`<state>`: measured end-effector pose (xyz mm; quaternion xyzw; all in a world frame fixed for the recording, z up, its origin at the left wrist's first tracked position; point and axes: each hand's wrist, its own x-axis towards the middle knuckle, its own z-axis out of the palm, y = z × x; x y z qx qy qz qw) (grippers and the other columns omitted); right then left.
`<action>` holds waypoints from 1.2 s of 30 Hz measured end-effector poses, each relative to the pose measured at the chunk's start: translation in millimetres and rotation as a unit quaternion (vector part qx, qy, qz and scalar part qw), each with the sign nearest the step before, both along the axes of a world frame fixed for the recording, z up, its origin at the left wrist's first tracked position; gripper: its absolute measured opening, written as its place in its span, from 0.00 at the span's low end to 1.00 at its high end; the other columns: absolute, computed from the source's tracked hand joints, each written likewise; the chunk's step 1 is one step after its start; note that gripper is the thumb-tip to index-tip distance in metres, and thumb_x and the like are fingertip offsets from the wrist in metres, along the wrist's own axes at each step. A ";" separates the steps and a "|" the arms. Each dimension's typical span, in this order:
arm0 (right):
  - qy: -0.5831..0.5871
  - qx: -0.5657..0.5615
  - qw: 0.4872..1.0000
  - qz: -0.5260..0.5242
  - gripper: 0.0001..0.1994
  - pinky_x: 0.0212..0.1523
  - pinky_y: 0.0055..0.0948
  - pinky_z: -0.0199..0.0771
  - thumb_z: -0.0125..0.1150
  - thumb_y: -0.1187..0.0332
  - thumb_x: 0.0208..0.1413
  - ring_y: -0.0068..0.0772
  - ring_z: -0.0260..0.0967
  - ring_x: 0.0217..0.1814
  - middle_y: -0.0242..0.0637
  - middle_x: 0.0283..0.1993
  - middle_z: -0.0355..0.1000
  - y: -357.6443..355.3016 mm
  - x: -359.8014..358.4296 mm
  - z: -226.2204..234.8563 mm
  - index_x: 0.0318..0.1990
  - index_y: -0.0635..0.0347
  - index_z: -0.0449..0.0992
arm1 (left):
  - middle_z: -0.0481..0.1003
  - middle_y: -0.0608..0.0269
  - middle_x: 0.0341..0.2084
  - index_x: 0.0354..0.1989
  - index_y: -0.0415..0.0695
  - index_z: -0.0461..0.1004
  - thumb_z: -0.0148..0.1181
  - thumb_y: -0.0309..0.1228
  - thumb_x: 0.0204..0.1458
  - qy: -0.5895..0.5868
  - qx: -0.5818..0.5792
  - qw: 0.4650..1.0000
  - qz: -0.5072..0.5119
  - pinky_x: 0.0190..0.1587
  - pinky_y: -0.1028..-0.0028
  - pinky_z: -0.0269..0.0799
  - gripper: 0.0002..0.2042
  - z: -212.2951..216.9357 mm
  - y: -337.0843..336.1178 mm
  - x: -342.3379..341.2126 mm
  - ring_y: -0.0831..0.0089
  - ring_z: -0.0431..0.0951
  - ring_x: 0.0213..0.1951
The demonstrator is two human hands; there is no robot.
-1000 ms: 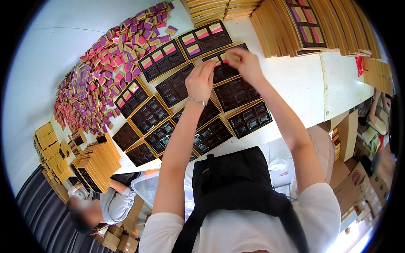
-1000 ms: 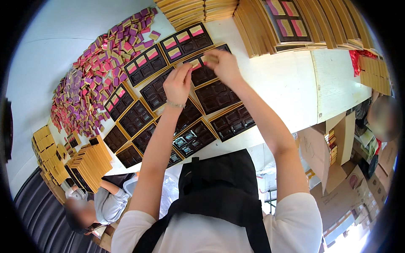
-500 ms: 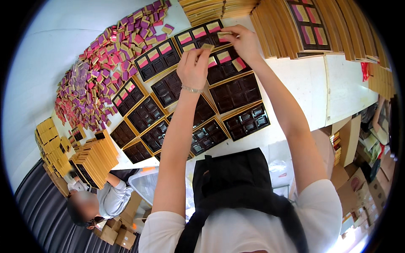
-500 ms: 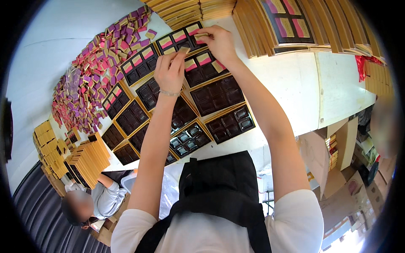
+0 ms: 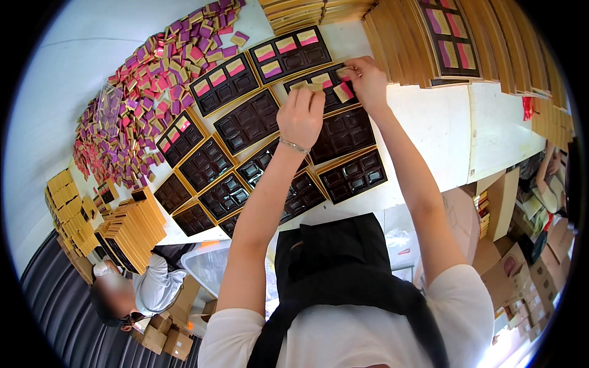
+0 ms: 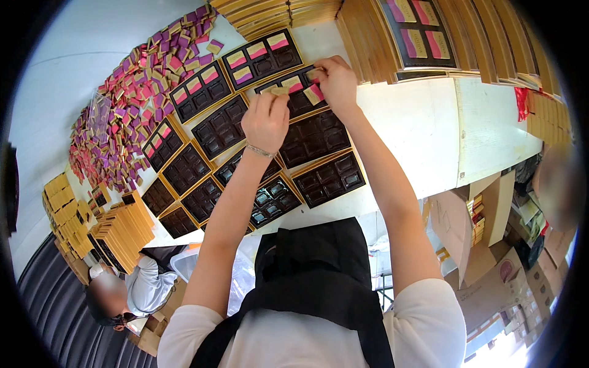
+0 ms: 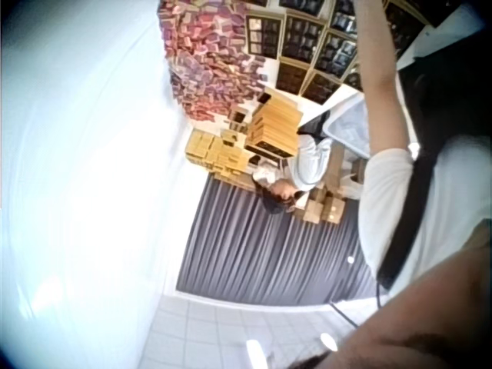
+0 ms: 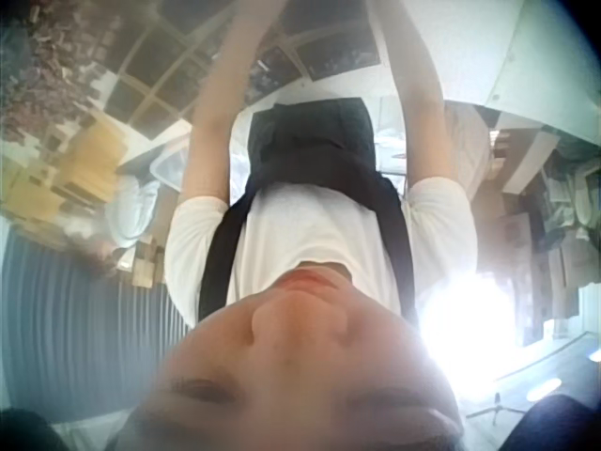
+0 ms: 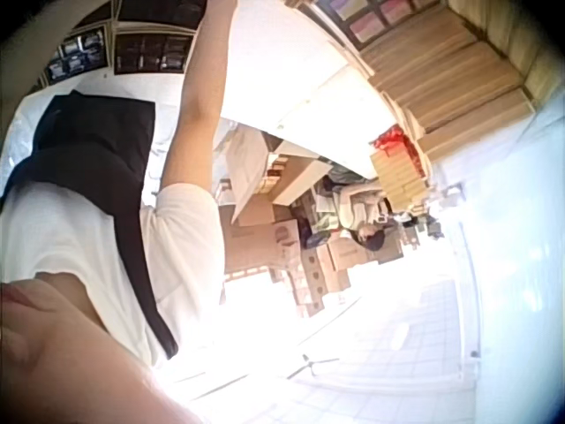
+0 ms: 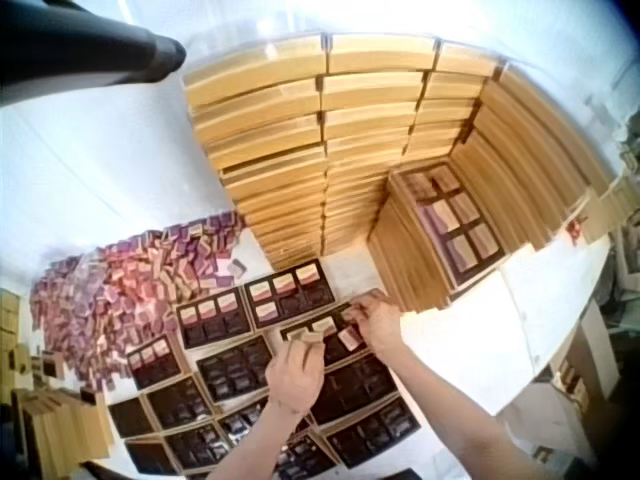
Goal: The person places small, colorful rectangular inserts into the compartments of black plastic trays. They pick up the inserts from a large pile on the table and arrange them into the trays, which are laid out in rows. The person continues this repetitive assembly process, filling multiple trays with the inserts.
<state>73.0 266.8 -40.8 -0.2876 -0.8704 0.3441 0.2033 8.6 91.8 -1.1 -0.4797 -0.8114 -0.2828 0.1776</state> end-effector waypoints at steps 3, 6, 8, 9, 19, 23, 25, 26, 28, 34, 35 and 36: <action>-0.008 0.096 0.995 0.032 0.08 0.43 0.34 0.72 0.65 0.75 0.43 0.40 0.69 0.43 0.36 0.36 0.72 -4.6 -0.7 -8.8 0.34 0.62 0.81 | 0.69 0.64 0.25 0.29 0.44 0.77 0.64 0.21 0.38 -0.012 0.012 1.000 -0.009 0.25 0.72 0.70 0.08 -5.6 -7.5 12.1 0.67 0.72 0.27; 0.026 0.201 0.976 0.080 0.09 0.43 0.34 0.72 0.64 0.75 0.42 0.38 0.69 0.42 0.36 0.37 0.72 -6.3 1.9 -9.0 0.35 0.60 0.81 | 0.69 0.65 0.24 0.29 0.44 0.77 0.64 0.21 0.38 -0.005 0.023 1.000 -0.016 0.24 0.74 0.69 0.08 -12.2 -11.5 13.7 0.68 0.72 0.26; 0.030 0.254 0.961 0.106 0.09 0.42 0.34 0.72 0.63 0.75 0.41 0.37 0.68 0.41 0.35 0.38 0.71 -8.0 5.7 -7.5 0.34 0.59 0.81 | 0.69 0.65 0.24 0.29 0.43 0.77 0.64 0.21 0.38 -0.011 0.018 0.999 -0.027 0.24 0.74 0.69 0.08 -12.2 -12.2 16.5 0.69 0.72 0.26; 0.009 0.253 0.960 0.118 0.11 0.42 0.34 0.72 0.63 0.76 0.41 0.38 0.68 0.42 0.35 0.39 0.71 -7.8 7.2 -3.9 0.36 0.59 0.80 | 0.69 0.65 0.24 0.29 0.43 0.77 0.64 0.21 0.38 -0.014 0.012 0.999 -0.034 0.24 0.74 0.69 0.08 -10.0 -12.4 19.5 0.69 0.72 0.26; -0.132 0.126 0.960 0.211 0.17 0.45 0.36 0.77 0.63 0.78 0.43 0.43 0.66 0.53 0.39 0.50 0.65 -23.0 33.0 22.5 0.43 0.58 0.74 | 0.68 0.64 0.25 0.30 0.43 0.77 0.64 0.21 0.39 -0.073 -0.075 0.994 -0.031 0.24 0.74 0.69 0.08 -18.2 -52.0 73.4 0.68 0.73 0.27; -0.122 0.129 0.972 0.154 0.12 0.41 0.38 0.76 0.65 0.76 0.43 0.43 0.69 0.48 0.40 0.44 0.68 -26.6 34.4 30.6 0.38 0.58 0.73 | 0.68 0.63 0.27 0.34 0.43 0.77 0.65 0.24 0.42 -0.116 -0.095 0.989 0.002 0.27 0.71 0.72 0.09 -23.8 -54.3 76.5 0.66 0.73 0.30; -0.110 0.059 0.985 0.122 0.11 0.38 0.38 0.75 0.67 0.74 0.44 0.44 0.71 0.41 0.40 0.39 0.70 -34.1 40.4 34.9 0.35 0.60 0.72 | 0.69 0.62 0.28 0.36 0.43 0.77 0.66 0.25 0.43 -0.155 -0.091 0.984 0.016 0.29 0.70 0.73 0.10 -22.9 -52.8 75.6 0.65 0.73 0.31; -0.112 -0.015 0.989 0.100 0.11 0.36 0.38 0.74 0.68 0.73 0.44 0.44 0.71 0.37 0.41 0.36 0.71 -40.6 47.6 38.2 0.34 0.60 0.72 | 0.71 0.62 0.29 0.37 0.42 0.77 0.66 0.26 0.44 -0.151 -0.086 0.984 0.025 0.30 0.71 0.73 0.10 -22.2 -55.2 75.6 0.66 0.74 0.32; -0.147 -0.163 0.971 0.092 0.12 0.32 0.36 0.71 0.70 0.71 0.44 0.44 0.70 0.27 0.41 0.28 0.71 -47.0 57.9 36.8 0.31 0.63 0.71 | 0.74 0.61 0.32 0.39 0.42 0.77 0.68 0.26 0.44 -0.144 -0.077 0.986 0.044 0.32 0.72 0.74 0.12 -20.8 -64.1 73.7 0.66 0.76 0.33; -0.114 -0.076 0.987 0.079 0.10 0.39 0.34 0.74 0.66 0.73 0.47 0.41 0.73 0.40 0.42 0.42 0.72 -74.5 79.3 29.8 0.37 0.63 0.75 | 0.79 0.57 0.39 0.47 0.33 0.73 0.66 0.18 0.48 -0.611 0.143 0.760 0.170 0.43 0.77 0.76 0.17 -16.6 -76.1 71.1 0.75 0.79 0.38; -0.102 -0.012 0.992 0.077 0.10 0.42 0.33 0.75 0.65 0.73 0.49 0.41 0.73 0.44 0.42 0.46 0.72 -77.6 82.7 31.1 0.39 0.62 0.76 | 0.78 0.57 0.39 0.48 0.33 0.73 0.65 0.17 0.48 -0.641 0.171 0.730 0.165 0.43 0.77 0.76 0.17 -18.4 -76.8 69.7 0.75 0.79 0.38; -0.095 0.035 0.988 0.116 0.13 0.48 0.34 0.73 0.63 0.72 0.50 0.41 0.70 0.50 0.42 0.50 0.70 -80.4 86.4 29.5 0.44 0.62 0.75 | 0.78 0.56 0.39 0.47 0.32 0.73 0.61 0.15 0.49 -0.645 0.174 0.724 0.172 0.45 0.77 0.76 0.15 -19.1 -77.8 68.7 0.74 0.79 0.39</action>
